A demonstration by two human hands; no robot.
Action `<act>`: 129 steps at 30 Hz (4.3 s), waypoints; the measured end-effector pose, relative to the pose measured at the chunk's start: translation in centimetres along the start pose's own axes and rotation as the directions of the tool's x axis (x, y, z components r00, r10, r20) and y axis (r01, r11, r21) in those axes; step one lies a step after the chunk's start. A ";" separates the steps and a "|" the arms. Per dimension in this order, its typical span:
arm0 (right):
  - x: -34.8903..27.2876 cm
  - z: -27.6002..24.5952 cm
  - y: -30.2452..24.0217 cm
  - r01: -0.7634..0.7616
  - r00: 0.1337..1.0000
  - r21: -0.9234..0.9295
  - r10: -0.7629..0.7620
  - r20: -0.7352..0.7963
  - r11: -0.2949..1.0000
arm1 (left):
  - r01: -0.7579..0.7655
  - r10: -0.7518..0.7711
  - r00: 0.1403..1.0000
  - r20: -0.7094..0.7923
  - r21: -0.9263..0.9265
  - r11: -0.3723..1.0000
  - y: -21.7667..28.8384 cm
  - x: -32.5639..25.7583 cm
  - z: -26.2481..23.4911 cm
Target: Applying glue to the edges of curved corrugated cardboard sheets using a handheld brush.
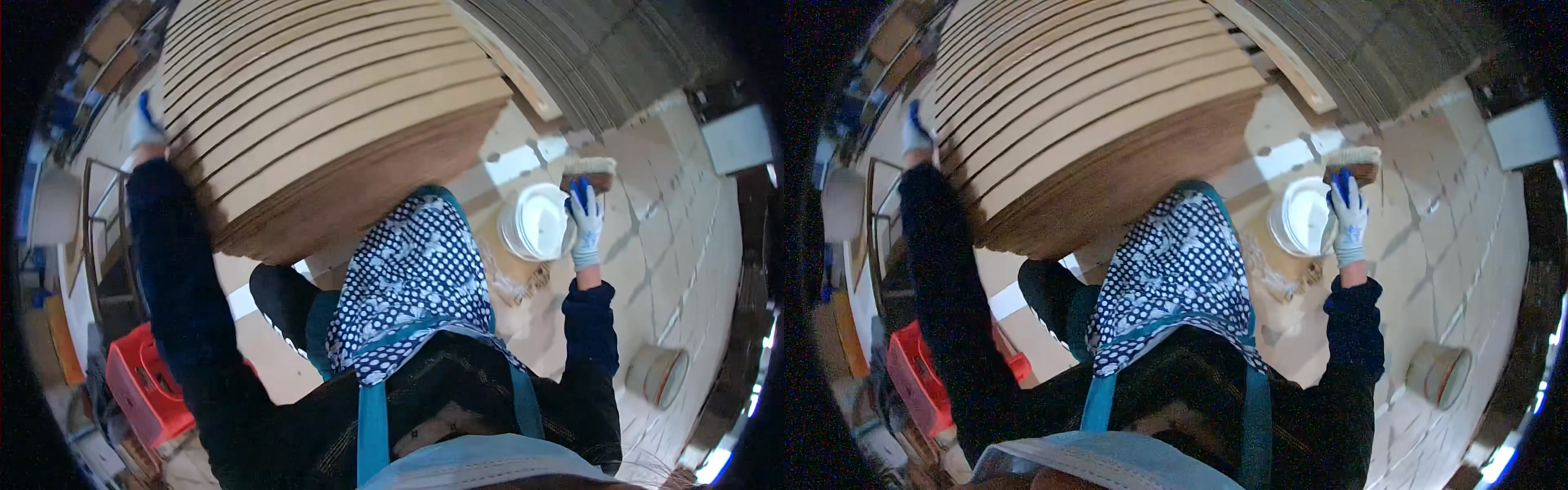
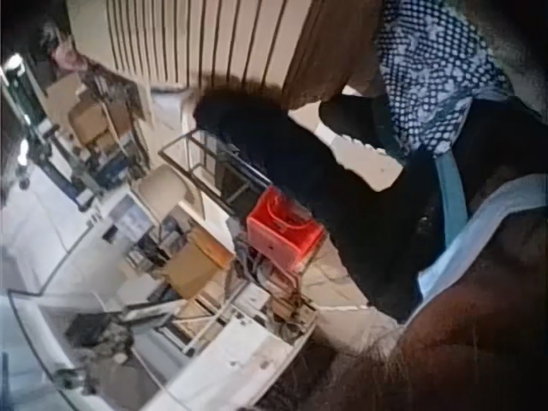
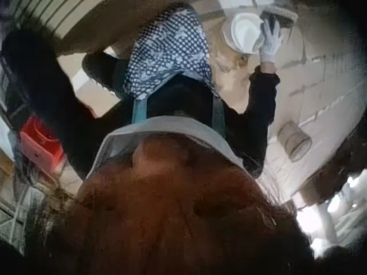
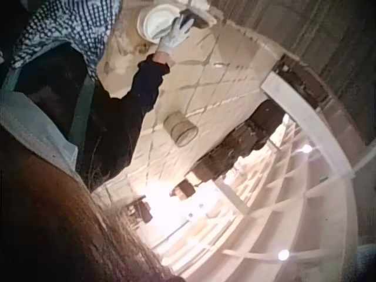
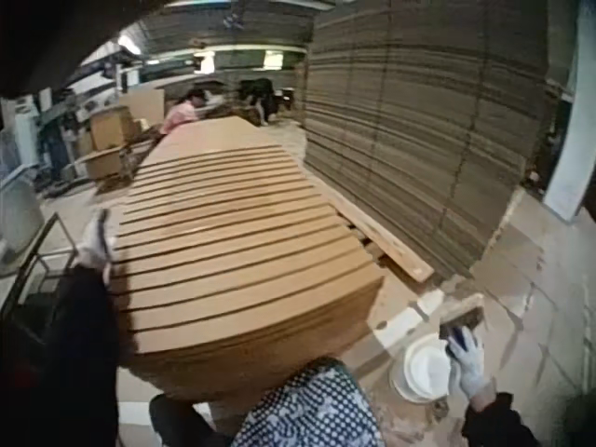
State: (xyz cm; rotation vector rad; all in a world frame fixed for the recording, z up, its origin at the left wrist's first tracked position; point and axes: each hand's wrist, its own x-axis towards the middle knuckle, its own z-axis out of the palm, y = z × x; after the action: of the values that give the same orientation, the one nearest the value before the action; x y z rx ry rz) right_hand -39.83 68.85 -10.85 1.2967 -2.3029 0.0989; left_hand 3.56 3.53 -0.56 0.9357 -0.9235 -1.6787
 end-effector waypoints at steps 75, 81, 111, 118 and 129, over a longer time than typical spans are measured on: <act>50.3 -6.5 -45.2 0.374 0.909 0.614 -0.141 -0.393 0.696 | -0.088 0.554 0.797 -0.239 0.862 0.499 -1.6 -2.3 3.1; 47.3 -5.6 -43.5 0.505 0.862 0.626 -0.316 -0.396 0.594 | -0.055 0.538 0.807 -0.243 0.876 0.478 -1.6 -2.2 3.0; 26.2 -11.1 -35.2 0.586 0.688 0.760 -0.667 -0.284 0.281 | -0.132 0.583 0.801 -0.138 0.909 0.396 -2.1 -1.1 1.8; 28.3 -11.4 -37.0 0.757 0.642 0.496 -0.624 -0.445 0.425 | -0.226 0.566 0.822 -0.068 0.872 0.434 -2.6 0.2 0.6; 31.6 -11.2 -32.2 0.040 0.899 0.996 -0.438 0.000 0.083 | -0.181 0.581 0.808 -0.095 0.899 0.399 -2.4 0.2 0.7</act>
State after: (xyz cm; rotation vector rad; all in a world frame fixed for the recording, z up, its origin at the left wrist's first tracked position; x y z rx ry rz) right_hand -22.69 29.76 7.63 2.4598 -2.0540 1.7699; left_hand 1.98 4.05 -2.42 1.4935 -1.5936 -0.4481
